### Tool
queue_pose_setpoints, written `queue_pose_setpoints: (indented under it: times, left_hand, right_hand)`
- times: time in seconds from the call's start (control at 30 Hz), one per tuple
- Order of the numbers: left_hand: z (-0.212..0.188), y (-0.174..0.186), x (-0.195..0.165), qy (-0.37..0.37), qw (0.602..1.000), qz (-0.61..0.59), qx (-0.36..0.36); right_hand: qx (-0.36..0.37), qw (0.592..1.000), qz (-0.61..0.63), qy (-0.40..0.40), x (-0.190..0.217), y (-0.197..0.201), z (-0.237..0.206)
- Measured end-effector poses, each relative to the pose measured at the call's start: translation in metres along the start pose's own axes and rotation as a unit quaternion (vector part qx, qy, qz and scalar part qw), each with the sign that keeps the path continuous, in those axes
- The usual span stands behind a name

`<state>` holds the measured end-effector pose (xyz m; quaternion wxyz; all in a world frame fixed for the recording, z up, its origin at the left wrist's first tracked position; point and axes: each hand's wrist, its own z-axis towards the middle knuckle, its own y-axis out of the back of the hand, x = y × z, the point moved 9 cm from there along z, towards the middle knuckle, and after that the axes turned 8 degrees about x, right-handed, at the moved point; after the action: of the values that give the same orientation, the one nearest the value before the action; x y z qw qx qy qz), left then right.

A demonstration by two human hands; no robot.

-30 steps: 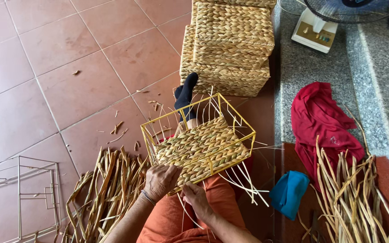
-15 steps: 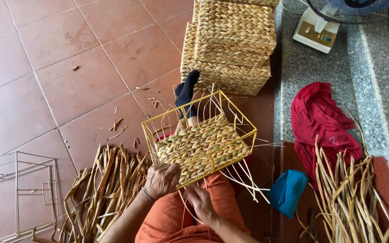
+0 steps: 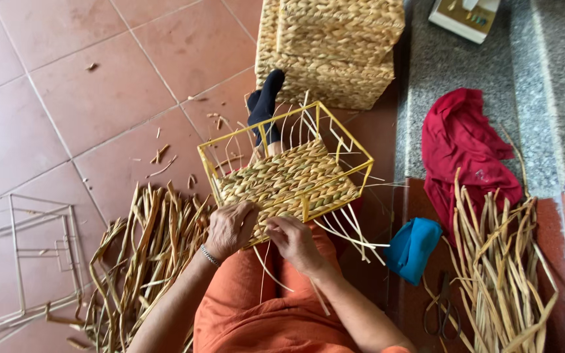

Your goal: The person sits on the floor weaving a water hyacinth panel onto a yellow metal basket frame. They tuck and tighten woven strands, trim excess material with scissors, rotate the frame to work different sides, and bend protruding sticks over the frame edges.

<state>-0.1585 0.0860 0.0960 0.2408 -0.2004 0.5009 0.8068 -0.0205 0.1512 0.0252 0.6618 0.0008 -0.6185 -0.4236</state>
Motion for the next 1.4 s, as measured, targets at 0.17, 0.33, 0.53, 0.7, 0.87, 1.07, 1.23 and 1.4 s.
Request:
queue_pose_setpoints:
  times: [0.17, 0.33, 0.53, 0.7, 0.87, 1.07, 1.23, 1.4]
  left_hand:
    - [0.001, 0.008, -0.003, 0.006, 0.998, -0.053, -0.017]
    - [-0.001, 0.003, 0.004, 0.052, 0.998, -0.034, 0.003]
    - [-0.009, 0.009, -0.005, -0.107, 0.992, -0.054, 0.039]
    - [-0.010, 0.011, 0.021, 0.009, 0.978, -0.198, 0.069]
    - [-0.006, 0.003, 0.023, 0.082, 0.985, -0.132, 0.071]
    - [-0.003, 0.002, 0.013, 0.057, 0.998, -0.001, 0.003]
    - [-0.002, 0.000, 0.009, 0.065, 0.998, -0.006, 0.011]
    - [0.000, 0.001, 0.006, 0.074, 0.997, -0.014, 0.032]
  right_hand:
    - [0.162, 0.979, -0.005, 0.124, 0.037, -0.017, -0.047]
    - [0.087, 0.987, 0.054, 0.120, 0.053, -0.026, -0.038]
    - [0.050, 0.992, 0.069, 0.089, 0.051, -0.032, 0.011]
    - [0.069, 0.995, 0.079, -0.001, 0.034, -0.040, 0.029]
    - [0.055, 0.995, 0.064, 0.044, 0.040, -0.038, 0.029]
    - [0.134, 0.990, 0.010, -0.053, 0.019, -0.001, 0.018]
    - [0.141, 0.990, -0.011, -0.027, 0.005, 0.038, -0.009]
    - [0.222, 0.924, -0.278, 0.138, 0.010, -0.014, -0.048]
